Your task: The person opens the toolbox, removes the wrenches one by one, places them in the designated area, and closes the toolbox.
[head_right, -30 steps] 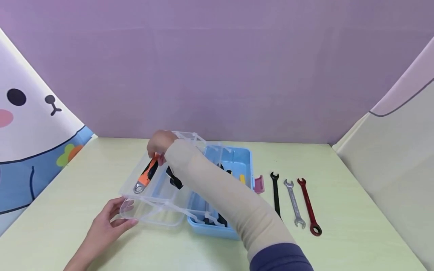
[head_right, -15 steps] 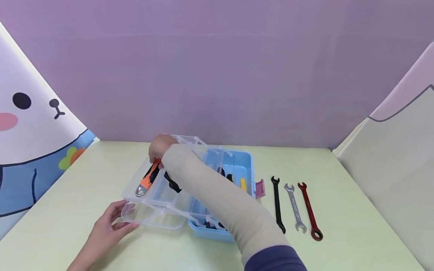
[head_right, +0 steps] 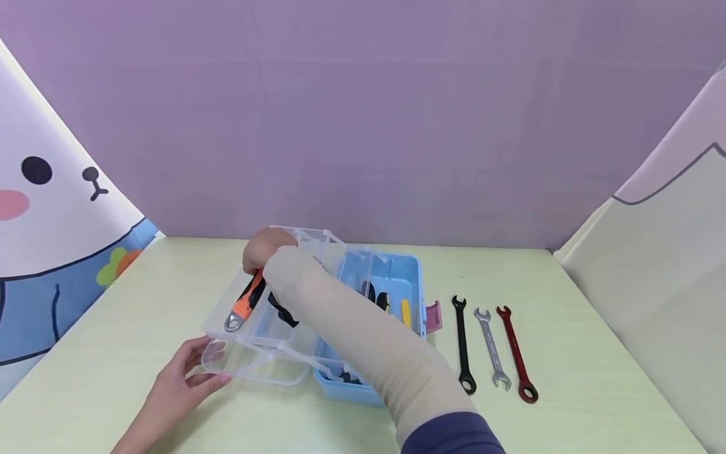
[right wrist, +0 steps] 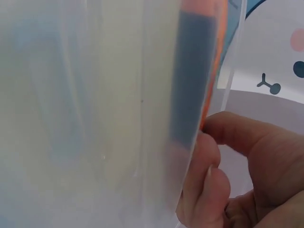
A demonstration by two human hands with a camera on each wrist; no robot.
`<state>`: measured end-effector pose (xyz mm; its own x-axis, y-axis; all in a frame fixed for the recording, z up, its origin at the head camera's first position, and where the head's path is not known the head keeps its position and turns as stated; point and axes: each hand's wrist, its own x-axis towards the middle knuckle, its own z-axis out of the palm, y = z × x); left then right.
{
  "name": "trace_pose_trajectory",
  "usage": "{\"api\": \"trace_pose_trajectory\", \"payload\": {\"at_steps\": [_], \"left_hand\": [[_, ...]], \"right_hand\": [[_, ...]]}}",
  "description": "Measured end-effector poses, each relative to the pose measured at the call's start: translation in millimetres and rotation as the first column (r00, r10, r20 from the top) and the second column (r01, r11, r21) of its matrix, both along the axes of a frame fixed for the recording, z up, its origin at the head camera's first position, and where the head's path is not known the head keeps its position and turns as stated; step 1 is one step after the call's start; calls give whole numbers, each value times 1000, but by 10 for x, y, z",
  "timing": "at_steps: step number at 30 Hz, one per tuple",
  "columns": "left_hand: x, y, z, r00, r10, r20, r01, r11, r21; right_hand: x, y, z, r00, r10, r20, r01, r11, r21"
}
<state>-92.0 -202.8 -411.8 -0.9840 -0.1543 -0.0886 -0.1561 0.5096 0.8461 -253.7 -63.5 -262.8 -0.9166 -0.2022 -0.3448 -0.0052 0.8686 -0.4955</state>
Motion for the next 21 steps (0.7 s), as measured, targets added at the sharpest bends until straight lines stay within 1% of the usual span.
{"api": "trace_pose_trajectory", "payload": {"at_steps": [3, 5, 7, 10, 12, 15, 17, 19, 21], "left_hand": [[-30, 1, -3, 1000, -3, 3, 3, 1000, 2], [-43, -3, 2, 1000, 0, 13, 0, 1000, -2], [-49, -7, 4, 1000, -1, 17, 1, 1000, -7], [-27, -17, -13, 1000, 0, 7, 0, 1000, -13], [-11, -21, -29, 1000, -3, -5, 3, 1000, -11], [-3, -38, -39, 1000, -5, -4, 5, 1000, -10], [-9, -52, -40, 1000, -6, -9, 6, 1000, -3], [-19, -61, -41, 1000, -1, -12, 1, 1000, 4], [-33, -68, -42, 1000, 1, -20, -1, 1000, 8]], "right_hand": [[-19, 29, 0, 1000, -1, 25, 1, 999, -36], [-47, 50, -7, 998, -3, 57, 8, 996, -86], [-85, 59, -19, 993, -26, 118, 44, 986, -159], [-135, 72, -41, 979, -41, 197, 91, 964, -251], [-168, 84, -44, 968, -24, 251, 97, 954, -283], [-203, 110, -8, 949, 42, 312, 57, 952, -302], [-223, 116, 31, 933, 69, 353, 48, 949, -313], [-229, 106, 66, 929, 76, 361, 45, 948, -316], [-226, 81, 88, 935, 65, 350, 44, 954, -296]]}}
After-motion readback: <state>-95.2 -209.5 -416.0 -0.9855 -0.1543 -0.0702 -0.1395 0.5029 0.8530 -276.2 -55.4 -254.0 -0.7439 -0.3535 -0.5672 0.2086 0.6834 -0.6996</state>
